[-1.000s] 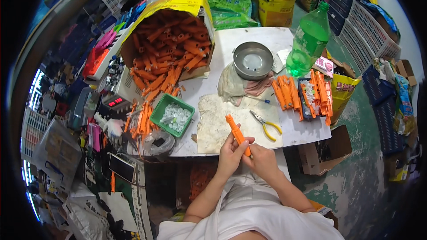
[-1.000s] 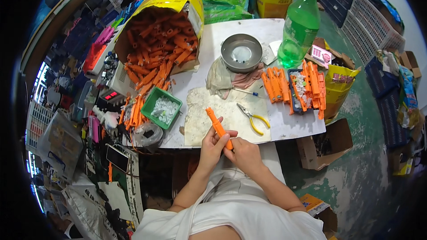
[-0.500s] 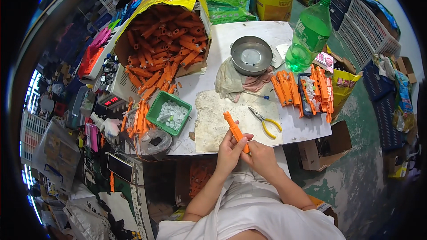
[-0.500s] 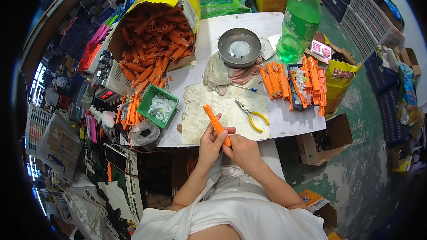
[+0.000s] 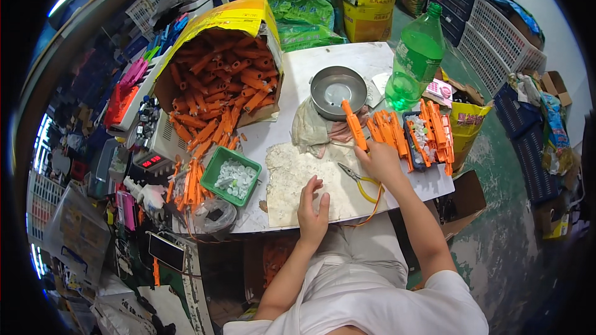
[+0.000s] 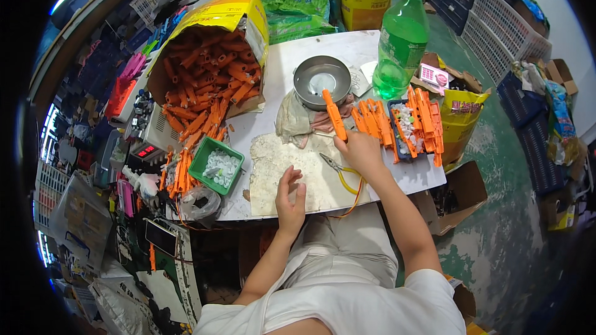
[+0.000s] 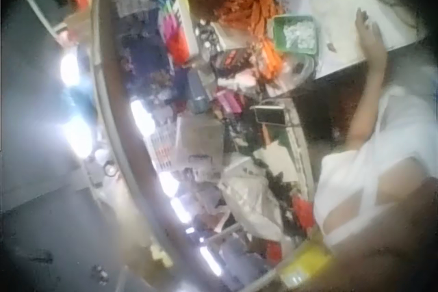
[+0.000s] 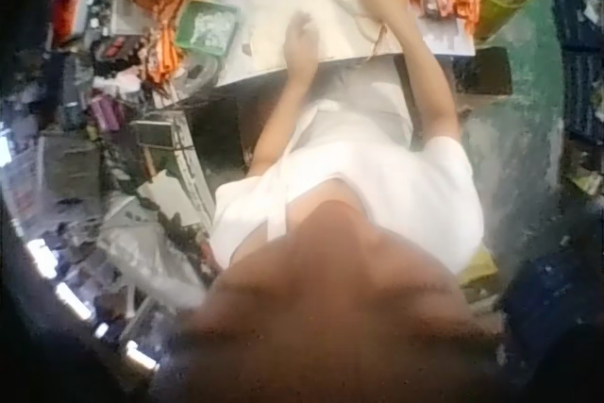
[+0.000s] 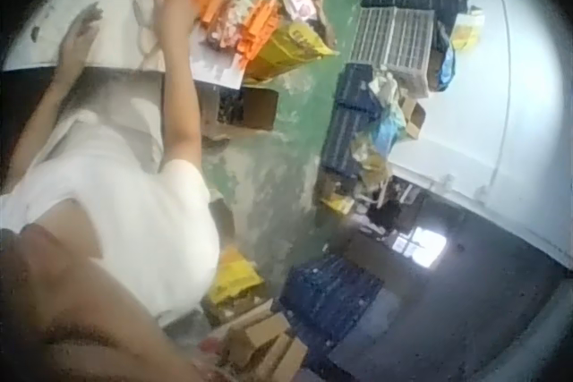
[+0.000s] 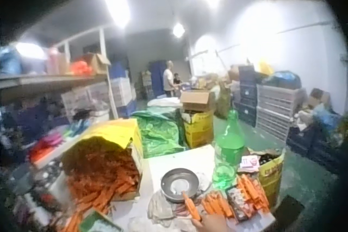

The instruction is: The person assembles orange plastic components at a cluttered workbench. They use a screwdriver to manipulate internal parts and pliers to cut or adjust small white pieces, then insert these into the orange housing. The person handles the items one at a time, repeating the process for multiple units.

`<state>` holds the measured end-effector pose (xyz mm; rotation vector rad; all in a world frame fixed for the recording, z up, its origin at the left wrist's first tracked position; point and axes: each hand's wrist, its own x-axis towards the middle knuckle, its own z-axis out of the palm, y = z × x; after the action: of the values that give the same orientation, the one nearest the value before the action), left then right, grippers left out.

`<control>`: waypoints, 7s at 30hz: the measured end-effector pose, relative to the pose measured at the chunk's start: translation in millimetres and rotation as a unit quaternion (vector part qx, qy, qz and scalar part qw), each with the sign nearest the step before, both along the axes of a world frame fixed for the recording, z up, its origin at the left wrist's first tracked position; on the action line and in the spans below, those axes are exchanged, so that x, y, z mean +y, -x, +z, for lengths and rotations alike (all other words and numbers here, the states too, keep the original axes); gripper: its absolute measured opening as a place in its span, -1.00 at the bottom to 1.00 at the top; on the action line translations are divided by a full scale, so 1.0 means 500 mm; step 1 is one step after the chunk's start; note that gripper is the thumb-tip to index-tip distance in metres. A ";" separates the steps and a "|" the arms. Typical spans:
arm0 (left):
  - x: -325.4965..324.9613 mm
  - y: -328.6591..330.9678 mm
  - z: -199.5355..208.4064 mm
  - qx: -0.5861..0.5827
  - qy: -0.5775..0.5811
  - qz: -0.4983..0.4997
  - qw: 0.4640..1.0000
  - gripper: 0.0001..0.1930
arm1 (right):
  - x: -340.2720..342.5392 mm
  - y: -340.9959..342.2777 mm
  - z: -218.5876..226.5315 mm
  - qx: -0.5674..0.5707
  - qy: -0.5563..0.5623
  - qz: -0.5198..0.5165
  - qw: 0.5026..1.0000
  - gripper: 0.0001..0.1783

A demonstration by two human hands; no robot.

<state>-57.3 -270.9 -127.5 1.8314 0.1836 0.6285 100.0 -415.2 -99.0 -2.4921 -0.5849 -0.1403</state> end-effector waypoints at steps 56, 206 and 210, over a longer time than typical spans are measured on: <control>0.011 0.010 0.005 0.018 -0.042 -0.031 0.998 -0.78 | 0.033 -0.012 -0.005 0.004 -0.003 -0.004 1.000 -0.55; 0.034 -0.009 -0.002 0.022 0.027 0.004 0.999 -0.77 | 0.043 0.005 0.041 -0.103 -0.032 0.001 0.994 -0.58; 0.053 -0.053 0.001 -0.009 0.095 -0.002 0.995 -0.69 | 0.084 0.039 0.075 -0.028 -0.061 0.081 0.994 -0.57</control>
<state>-30.8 -244.4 -127.1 1.6427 0.2202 0.6054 80.6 -373.3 -61.7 -2.3192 -0.7768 -0.1780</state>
